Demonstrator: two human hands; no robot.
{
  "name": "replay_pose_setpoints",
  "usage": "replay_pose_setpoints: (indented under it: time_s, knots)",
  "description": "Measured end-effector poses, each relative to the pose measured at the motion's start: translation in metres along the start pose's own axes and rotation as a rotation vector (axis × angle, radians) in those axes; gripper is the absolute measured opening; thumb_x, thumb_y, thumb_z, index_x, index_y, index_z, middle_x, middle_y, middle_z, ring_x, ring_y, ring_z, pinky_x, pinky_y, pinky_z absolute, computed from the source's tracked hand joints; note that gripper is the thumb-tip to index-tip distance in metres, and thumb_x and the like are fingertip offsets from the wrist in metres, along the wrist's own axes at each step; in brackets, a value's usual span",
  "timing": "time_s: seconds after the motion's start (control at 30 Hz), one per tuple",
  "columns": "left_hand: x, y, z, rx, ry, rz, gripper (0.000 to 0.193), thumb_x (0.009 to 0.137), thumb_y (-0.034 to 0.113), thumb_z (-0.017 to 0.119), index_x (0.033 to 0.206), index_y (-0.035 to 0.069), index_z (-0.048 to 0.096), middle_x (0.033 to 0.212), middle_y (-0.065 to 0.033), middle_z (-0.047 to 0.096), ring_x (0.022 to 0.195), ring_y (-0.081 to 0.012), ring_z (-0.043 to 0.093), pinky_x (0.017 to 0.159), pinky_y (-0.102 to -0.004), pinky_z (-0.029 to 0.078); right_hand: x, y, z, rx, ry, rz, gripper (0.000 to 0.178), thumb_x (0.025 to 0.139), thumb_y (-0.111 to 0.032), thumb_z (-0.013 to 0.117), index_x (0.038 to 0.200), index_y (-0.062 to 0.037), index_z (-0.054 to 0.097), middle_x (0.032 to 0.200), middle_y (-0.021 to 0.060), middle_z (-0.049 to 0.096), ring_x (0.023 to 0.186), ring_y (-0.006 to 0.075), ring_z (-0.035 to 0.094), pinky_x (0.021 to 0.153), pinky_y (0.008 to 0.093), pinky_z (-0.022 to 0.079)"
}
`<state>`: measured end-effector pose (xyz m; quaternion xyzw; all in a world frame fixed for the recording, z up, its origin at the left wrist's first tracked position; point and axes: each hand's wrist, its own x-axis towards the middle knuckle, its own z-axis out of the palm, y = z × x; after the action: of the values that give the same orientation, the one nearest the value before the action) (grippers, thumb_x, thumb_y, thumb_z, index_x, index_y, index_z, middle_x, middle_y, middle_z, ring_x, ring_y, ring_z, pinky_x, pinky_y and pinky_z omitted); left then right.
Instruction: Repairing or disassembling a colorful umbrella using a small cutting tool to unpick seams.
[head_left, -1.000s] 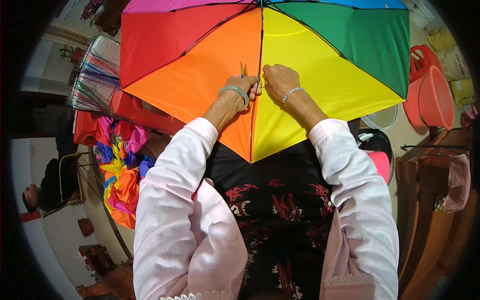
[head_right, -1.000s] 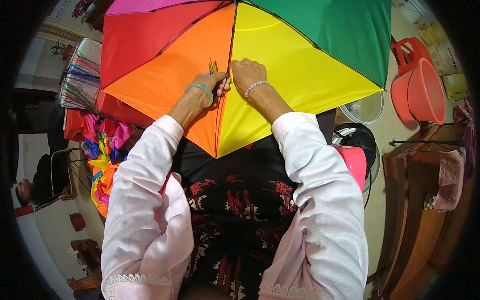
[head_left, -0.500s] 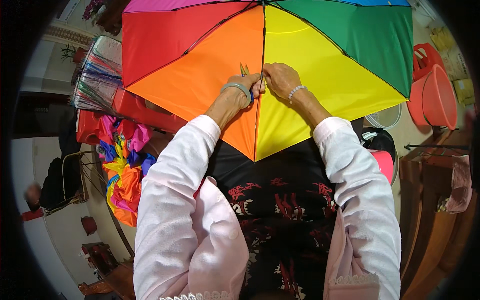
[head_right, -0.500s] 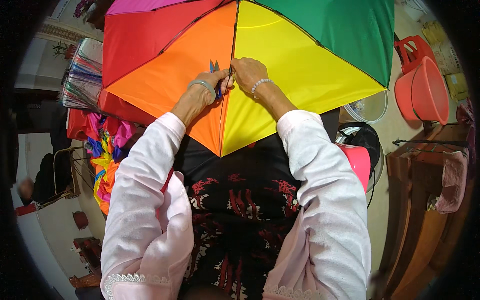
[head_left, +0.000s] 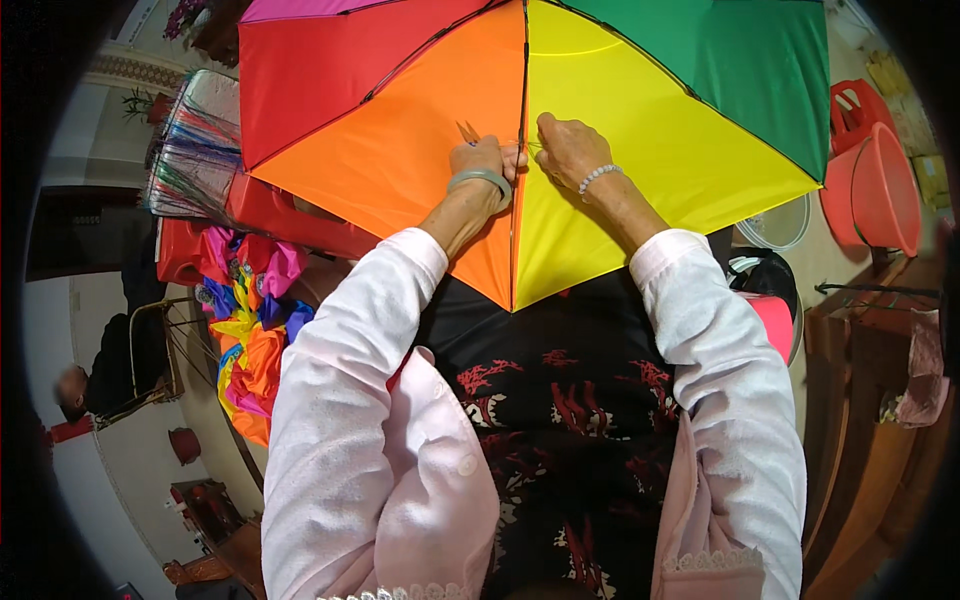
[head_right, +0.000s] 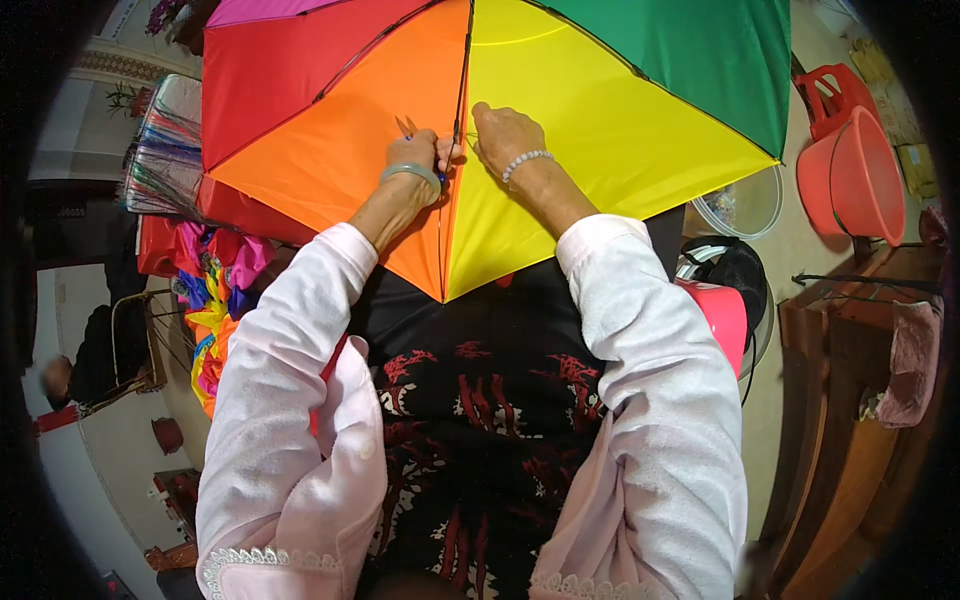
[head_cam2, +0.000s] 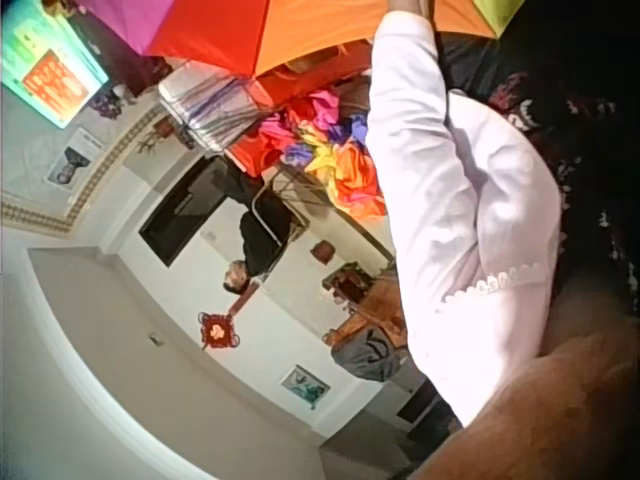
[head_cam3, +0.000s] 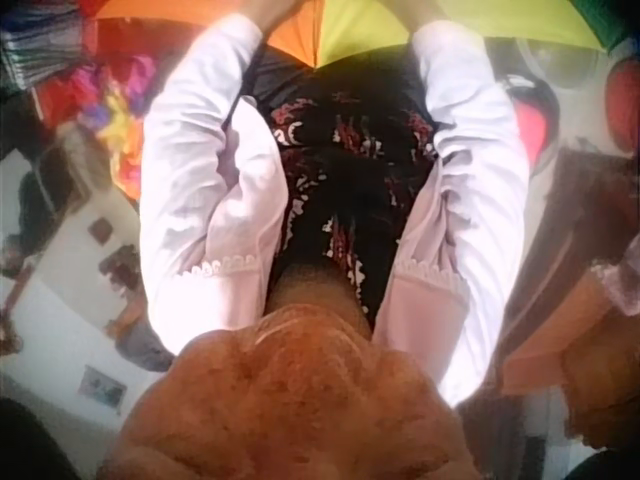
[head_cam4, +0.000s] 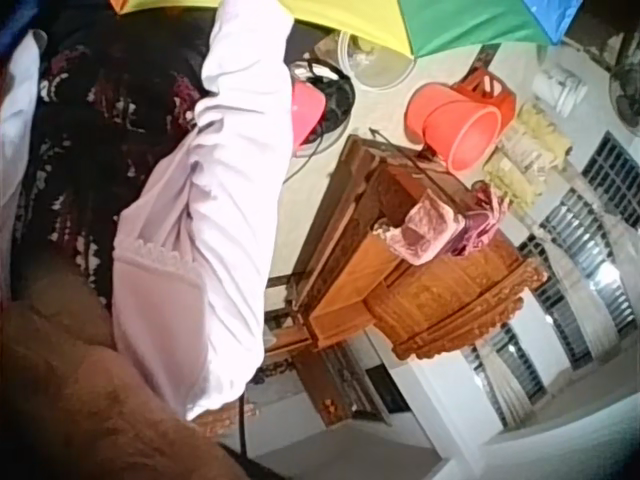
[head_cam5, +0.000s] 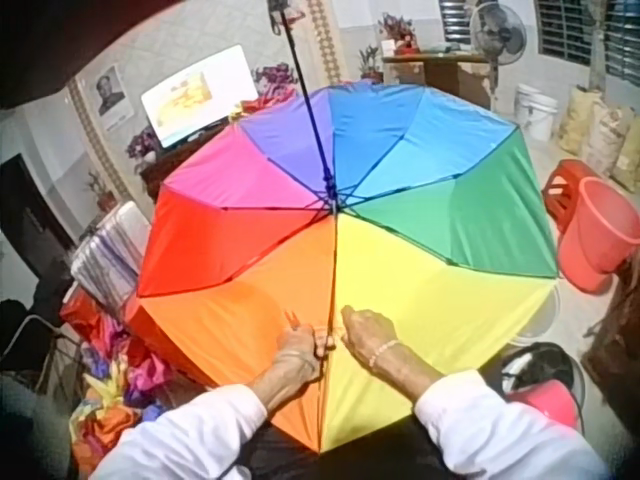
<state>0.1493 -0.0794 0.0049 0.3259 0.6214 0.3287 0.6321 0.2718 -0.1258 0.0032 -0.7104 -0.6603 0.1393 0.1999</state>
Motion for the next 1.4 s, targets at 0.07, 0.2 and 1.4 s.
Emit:
replay_pose_setpoints:
  time_s: [0.07,0.2,1.4]
  knots:
    - [-0.005,0.005,-0.005,0.018,-0.038,-0.009,0.020,0.084,0.008,0.039,0.076,-0.007,0.049,0.063,-0.0156,0.059,0.035,-0.0152,0.044,0.031,-0.0260,0.034,-0.001,0.003,-0.002,-0.005,-0.002,-0.005,0.016,0.075,-0.012,0.056,0.085,0.0009,0.052,0.078,0.0206,0.060,0.077,0.0336,0.059,0.066,0.0395,0.048]
    - [-0.007,0.008,-0.010,0.029,-0.125,-0.044,0.016,0.082,0.010,0.045,0.080,-0.006,0.048,0.066,-0.0145,0.060,0.043,-0.0155,0.050,0.035,-0.0227,0.036,-0.001,0.007,-0.002,-0.012,-0.047,0.072,0.019,0.074,-0.012,0.058,0.085,0.0013,0.051,0.079,0.0205,0.060,0.077,0.0337,0.059,0.066,0.0393,0.048]
    - [-0.001,0.024,-0.008,-0.133,-0.206,-0.180,0.021,0.087,0.008,0.035,0.081,-0.008,0.047,0.065,-0.0210,0.058,0.037,-0.0090,0.039,0.030,-0.0197,0.033,0.004,0.009,-0.002,0.291,0.125,-0.038,0.020,0.072,-0.008,0.046,0.089,0.0012,0.049,0.077,0.0215,0.058,0.073,0.0358,0.056,0.065,0.0419,0.044]
